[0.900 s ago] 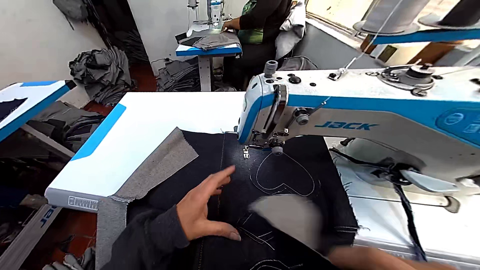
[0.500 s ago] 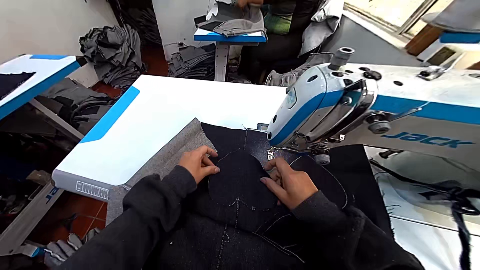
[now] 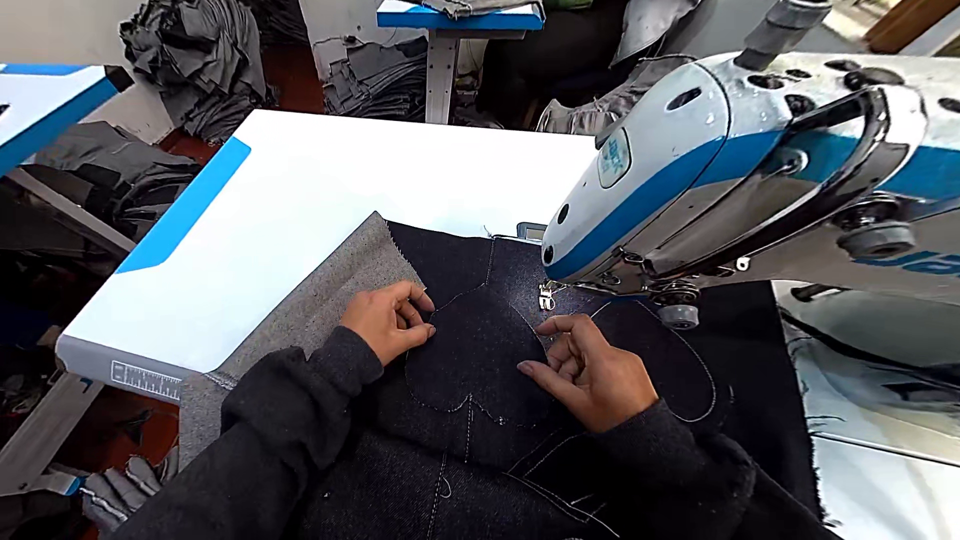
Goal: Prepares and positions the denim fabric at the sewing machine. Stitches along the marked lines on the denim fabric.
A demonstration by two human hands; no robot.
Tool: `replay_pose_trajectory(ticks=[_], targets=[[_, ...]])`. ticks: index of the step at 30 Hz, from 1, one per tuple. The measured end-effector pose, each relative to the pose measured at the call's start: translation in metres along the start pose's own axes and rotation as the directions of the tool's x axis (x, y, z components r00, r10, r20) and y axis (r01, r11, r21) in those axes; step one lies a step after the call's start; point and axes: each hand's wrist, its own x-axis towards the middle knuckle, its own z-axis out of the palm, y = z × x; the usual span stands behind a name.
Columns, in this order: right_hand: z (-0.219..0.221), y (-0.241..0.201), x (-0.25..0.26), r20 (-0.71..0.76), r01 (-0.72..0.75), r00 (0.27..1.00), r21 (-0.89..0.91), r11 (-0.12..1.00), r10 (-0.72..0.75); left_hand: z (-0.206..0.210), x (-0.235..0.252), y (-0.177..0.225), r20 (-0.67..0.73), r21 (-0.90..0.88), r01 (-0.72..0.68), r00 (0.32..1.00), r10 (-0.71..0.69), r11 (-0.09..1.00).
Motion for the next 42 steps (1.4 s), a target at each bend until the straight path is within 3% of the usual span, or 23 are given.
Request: replay_pose_trajectory(ticks=[6,12,16,19,21,22,24,27,29,32,35,37,40,42], targets=[[0.005,0.008,0.001,-0.054,0.130,0.990,-0.016,0.991,-0.130,0.000,-0.002,0.001,-0.009,-0.005,0.007,1.000,-0.008,1.000],[0.003,0.006,0.001,-0.062,0.101,0.993,-0.022,0.995,-0.102,-0.001,-0.002,0.001,0.000,0.002,-0.017,1.000,0.017,1.000],[0.003,0.004,0.000,-0.062,0.102,0.992,-0.072,0.992,-0.107,0.004,-0.005,0.014,-0.033,0.243,-0.175,0.981,0.189,0.954],[0.000,0.002,0.003,-0.015,0.199,0.979,-0.169,0.965,-0.204,0.028,-0.004,0.036,-0.038,0.349,-0.388,0.904,0.427,0.853],[-0.007,0.002,0.010,0.078,0.388,0.921,-0.248,0.887,-0.381,0.056,-0.010,0.052,-0.010,0.400,-0.393,0.902,0.432,0.828],[-0.011,0.005,0.016,0.150,0.497,0.868,-0.255,0.829,-0.474,0.070,-0.014,0.056,0.027,0.436,-0.341,0.930,0.367,0.833],[-0.022,0.018,0.029,0.310,0.667,0.735,-0.164,0.727,-0.604,0.087,-0.025,0.053,0.068,0.524,-0.237,0.969,0.238,0.818],[-0.028,0.055,0.038,0.364,0.772,0.596,-0.014,0.636,-0.716,0.087,-0.037,0.053,0.049,0.611,-0.113,0.993,0.105,0.784],[-0.023,0.075,0.032,0.326,0.777,0.593,0.008,0.630,-0.736,0.085,-0.037,0.052,0.045,0.642,-0.106,0.994,0.101,0.760],[-0.014,0.073,0.021,0.228,0.726,0.677,-0.049,0.686,-0.700,0.079,-0.024,0.039,0.063,0.620,-0.207,0.975,0.215,0.757],[0.001,0.046,-0.001,0.117,0.523,0.852,-0.151,0.839,-0.510,0.050,0.017,0.015,0.281,0.503,-0.467,0.884,0.373,0.727],[0.017,0.017,-0.019,0.040,0.354,0.934,-0.240,0.904,-0.356,0.030,0.052,0.001,0.453,0.394,-0.672,0.735,0.504,0.627],[0.037,-0.029,-0.053,-0.051,0.178,0.975,-0.412,0.894,-0.217,0.022,0.078,-0.007,0.594,0.260,-0.872,0.483,0.643,0.414],[0.036,-0.053,-0.081,-0.070,0.126,0.979,-0.521,0.844,-0.189,0.031,0.071,-0.004,0.611,0.173,-0.929,0.362,0.704,0.328]])
